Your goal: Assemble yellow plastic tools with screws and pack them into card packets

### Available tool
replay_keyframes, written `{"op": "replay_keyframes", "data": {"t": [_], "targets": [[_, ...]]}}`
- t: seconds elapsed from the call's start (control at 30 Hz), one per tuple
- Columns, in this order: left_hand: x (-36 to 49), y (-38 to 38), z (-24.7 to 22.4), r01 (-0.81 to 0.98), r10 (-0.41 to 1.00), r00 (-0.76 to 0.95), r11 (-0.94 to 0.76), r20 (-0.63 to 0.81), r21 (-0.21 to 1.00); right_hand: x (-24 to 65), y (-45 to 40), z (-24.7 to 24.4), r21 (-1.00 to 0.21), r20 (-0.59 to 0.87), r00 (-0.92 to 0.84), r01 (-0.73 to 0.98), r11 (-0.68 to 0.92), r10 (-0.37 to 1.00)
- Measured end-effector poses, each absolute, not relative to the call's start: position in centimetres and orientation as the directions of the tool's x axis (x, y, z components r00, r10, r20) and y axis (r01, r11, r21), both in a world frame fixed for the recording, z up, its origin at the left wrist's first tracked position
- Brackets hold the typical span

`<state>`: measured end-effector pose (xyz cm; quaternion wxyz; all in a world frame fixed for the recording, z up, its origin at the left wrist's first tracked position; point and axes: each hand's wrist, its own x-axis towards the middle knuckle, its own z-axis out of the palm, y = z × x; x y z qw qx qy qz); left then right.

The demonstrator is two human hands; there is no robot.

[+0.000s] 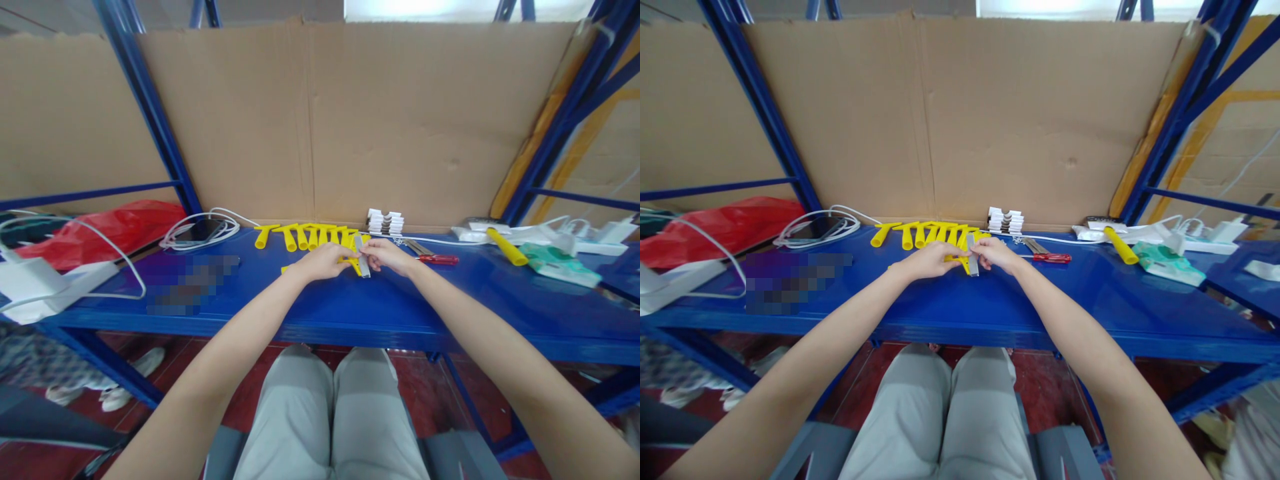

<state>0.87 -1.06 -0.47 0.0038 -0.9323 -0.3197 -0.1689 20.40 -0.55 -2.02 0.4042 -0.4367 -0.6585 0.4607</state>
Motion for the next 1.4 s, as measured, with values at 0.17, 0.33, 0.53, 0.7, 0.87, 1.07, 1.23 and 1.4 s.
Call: {"op": "replay_keyframes", "data": {"t": [0.17, 0.33, 0.53, 0.7, 0.87, 1.07, 1.23, 1.4], "targets": [[0.9, -1.4, -0.4, 0.616, 0.607, 0.730, -0.783, 0.314, 0.081, 20.1, -0.7, -2.1, -0.953, 0.110, -0.236, 0.252, 0.171, 0.965], [1.0, -1.4, -0.6, 0.620, 0.601, 0.733, -0.783, 0.319, 0.048, 20.1, -0.5, -2.2, -0.981, 0.050, -0.234, 0.169, 0.092, 0.971], [1.3, -1.4, -0.6, 0.639, 0.608, 0.730, -0.769, 0.313, 0.003, 19.9, -0.8, -1.8, -0.981, -0.022, -0.193, 0.195, 0.016, 0.981], [1.2, -1.2, -0.6, 0.665, 0.639, 0.719, -0.747, 0.272, -0.002, 20.1, -0.5, -1.9, -0.952, -0.047, -0.196, 0.307, 0.016, 0.979], [0.8, -0.9, -0.6, 0.654, 0.644, 0.736, -0.756, 0.208, 0.028, 22.0, 0.6, -1.5, -0.650, 0.243, -0.040, 0.735, 0.193, 0.969], [1.0, -1.1, -0.7, 0.665, 0.660, 0.734, -0.746, 0.157, 0.027, 23.3, 1.1, -1.2, -0.304, 0.340, -0.019, 0.944, 0.129, 0.940], [1.0, -1.3, -0.5, 0.654, 0.650, 0.743, -0.755, 0.157, 0.031, 23.0, 1.7, -1.6, -0.197, 0.277, -0.002, 0.979, 0.059, 0.961], [0.9, -1.4, -0.4, 0.663, 0.656, 0.736, -0.748, 0.169, 0.015, 22.1, 2.2, -1.3, -0.073, 0.167, 0.037, 0.997, -0.026, 0.985]]}}
